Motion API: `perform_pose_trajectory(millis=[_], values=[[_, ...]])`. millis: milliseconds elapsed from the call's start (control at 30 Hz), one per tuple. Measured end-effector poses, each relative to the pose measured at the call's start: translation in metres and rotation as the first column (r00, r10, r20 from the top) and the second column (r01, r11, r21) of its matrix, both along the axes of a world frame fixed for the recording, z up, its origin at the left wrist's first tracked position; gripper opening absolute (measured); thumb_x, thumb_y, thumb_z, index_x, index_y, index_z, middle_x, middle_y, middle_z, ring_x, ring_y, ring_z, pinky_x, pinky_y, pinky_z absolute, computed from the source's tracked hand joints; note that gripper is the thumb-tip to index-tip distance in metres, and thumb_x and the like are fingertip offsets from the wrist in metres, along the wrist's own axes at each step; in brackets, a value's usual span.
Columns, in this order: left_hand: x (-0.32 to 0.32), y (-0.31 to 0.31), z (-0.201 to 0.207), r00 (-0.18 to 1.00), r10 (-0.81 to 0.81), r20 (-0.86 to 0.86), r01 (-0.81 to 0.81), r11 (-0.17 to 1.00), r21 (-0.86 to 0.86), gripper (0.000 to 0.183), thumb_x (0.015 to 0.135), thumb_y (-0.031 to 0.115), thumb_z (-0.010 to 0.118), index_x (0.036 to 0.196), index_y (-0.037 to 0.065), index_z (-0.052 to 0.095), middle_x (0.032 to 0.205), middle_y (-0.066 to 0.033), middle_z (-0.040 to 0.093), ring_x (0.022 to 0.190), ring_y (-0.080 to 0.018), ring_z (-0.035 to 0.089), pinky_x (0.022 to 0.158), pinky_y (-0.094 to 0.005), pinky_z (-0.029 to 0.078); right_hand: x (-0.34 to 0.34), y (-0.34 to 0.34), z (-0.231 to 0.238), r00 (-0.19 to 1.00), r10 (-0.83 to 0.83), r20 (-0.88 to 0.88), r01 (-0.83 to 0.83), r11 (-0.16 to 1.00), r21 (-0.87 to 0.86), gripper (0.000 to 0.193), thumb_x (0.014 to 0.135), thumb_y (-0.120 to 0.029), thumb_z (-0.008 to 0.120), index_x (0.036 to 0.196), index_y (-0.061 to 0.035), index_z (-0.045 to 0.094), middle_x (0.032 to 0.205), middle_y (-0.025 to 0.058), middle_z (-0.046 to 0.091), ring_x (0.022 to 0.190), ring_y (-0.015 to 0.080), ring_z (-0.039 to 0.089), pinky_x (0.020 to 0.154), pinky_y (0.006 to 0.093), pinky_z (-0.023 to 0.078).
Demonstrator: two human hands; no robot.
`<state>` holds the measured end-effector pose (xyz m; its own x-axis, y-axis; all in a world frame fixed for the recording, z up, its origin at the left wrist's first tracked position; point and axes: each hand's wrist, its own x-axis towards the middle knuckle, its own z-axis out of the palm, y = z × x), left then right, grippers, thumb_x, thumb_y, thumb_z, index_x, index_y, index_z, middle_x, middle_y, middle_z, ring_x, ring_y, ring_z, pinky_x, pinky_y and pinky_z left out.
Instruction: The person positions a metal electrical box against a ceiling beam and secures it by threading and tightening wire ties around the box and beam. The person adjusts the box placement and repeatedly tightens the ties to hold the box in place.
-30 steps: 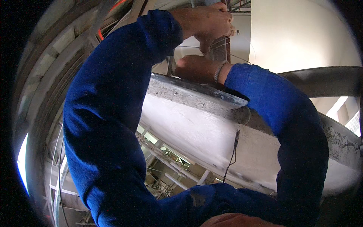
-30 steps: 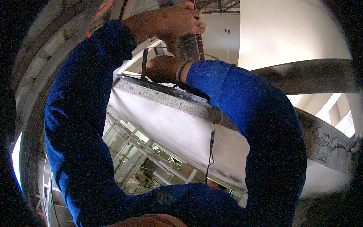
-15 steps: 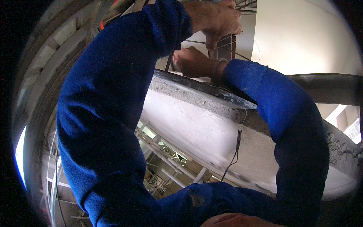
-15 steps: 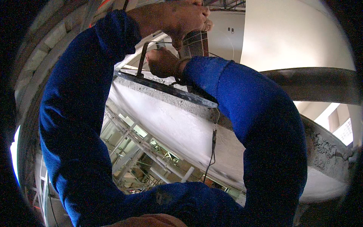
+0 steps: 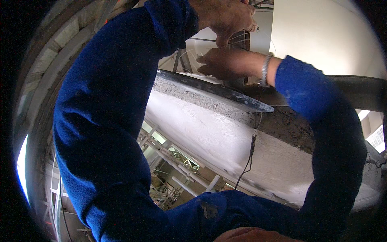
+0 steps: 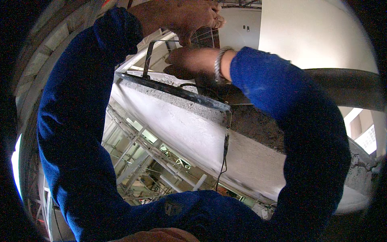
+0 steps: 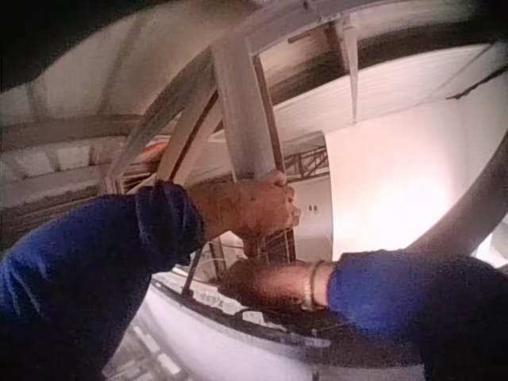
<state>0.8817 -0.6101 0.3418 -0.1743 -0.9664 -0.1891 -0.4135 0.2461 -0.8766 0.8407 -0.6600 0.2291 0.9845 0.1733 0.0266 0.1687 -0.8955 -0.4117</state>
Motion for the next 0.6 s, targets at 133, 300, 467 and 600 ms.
perform_pose_trajectory(millis=[133, 300, 467, 600], values=[[-0.003, 0.003, 0.000, 1.000, -0.008, -0.027, 0.008, 1.000, -0.016, 0.063, 0.048, 0.045, 0.086, 0.099, 0.014, 0.067, 0.097, -0.0036, 0.067, 0.102, -0.0218, 0.057, 0.089, -0.0388, 0.034, -0.046, -0.005, 0.040, 0.976, 0.217, -0.021, -0.186, 0.781, -0.596, 0.028, 0.093, -0.022, 0.052, 0.104, 0.0016, 0.064, 0.080, 0.0174, 0.068, 0.074, 0.0267, 0.067, 0.071, 0.0410, 0.053], [0.006, 0.001, -0.002, 0.998, -0.067, -0.022, 0.067, 0.998, -0.010, 0.058, 0.047, 0.044, 0.084, 0.093, 0.012, 0.068, 0.092, -0.0047, 0.067, 0.098, -0.0230, 0.058, 0.088, -0.0397, 0.034, -0.102, -0.056, 0.130, 0.921, -0.328, -0.211, 0.293, 0.939, -0.178, 0.041, 0.100, -0.033, 0.046, 0.092, 0.0023, 0.065, 0.066, 0.0139, 0.066, 0.051, 0.0176, 0.065, 0.044, 0.0291, 0.055], [0.011, -0.002, -0.003, 0.994, -0.083, -0.076, 0.083, 0.997, -0.005, 0.054, 0.050, 0.043, 0.083, 0.091, 0.012, 0.067, 0.088, -0.0050, 0.065, 0.095, -0.0236, 0.058, 0.087, -0.0414, 0.035, -0.059, -0.134, 0.154, 0.853, -0.519, 0.059, 0.504, 0.789, -0.353, 0.035, 0.097, -0.023, 0.046, 0.115, 0.0023, 0.063, 0.092, 0.0191, 0.071, 0.071, 0.0241, 0.070, 0.064, 0.0357, 0.059], [0.017, -0.004, -0.003, 0.992, -0.080, -0.096, 0.080, 0.997, -0.003, 0.055, 0.049, 0.042, 0.083, 0.092, 0.012, 0.067, 0.089, -0.0052, 0.065, 0.096, -0.0239, 0.058, 0.088, -0.0415, 0.035, 0.016, -0.166, 0.108, 0.872, -0.451, 0.188, 0.482, 0.857, -0.181, 0.040, 0.100, -0.034, 0.046, 0.109, 0.0026, 0.061, 0.077, 0.0196, 0.068, 0.054, 0.0211, 0.067, 0.043, 0.0283, 0.055]])
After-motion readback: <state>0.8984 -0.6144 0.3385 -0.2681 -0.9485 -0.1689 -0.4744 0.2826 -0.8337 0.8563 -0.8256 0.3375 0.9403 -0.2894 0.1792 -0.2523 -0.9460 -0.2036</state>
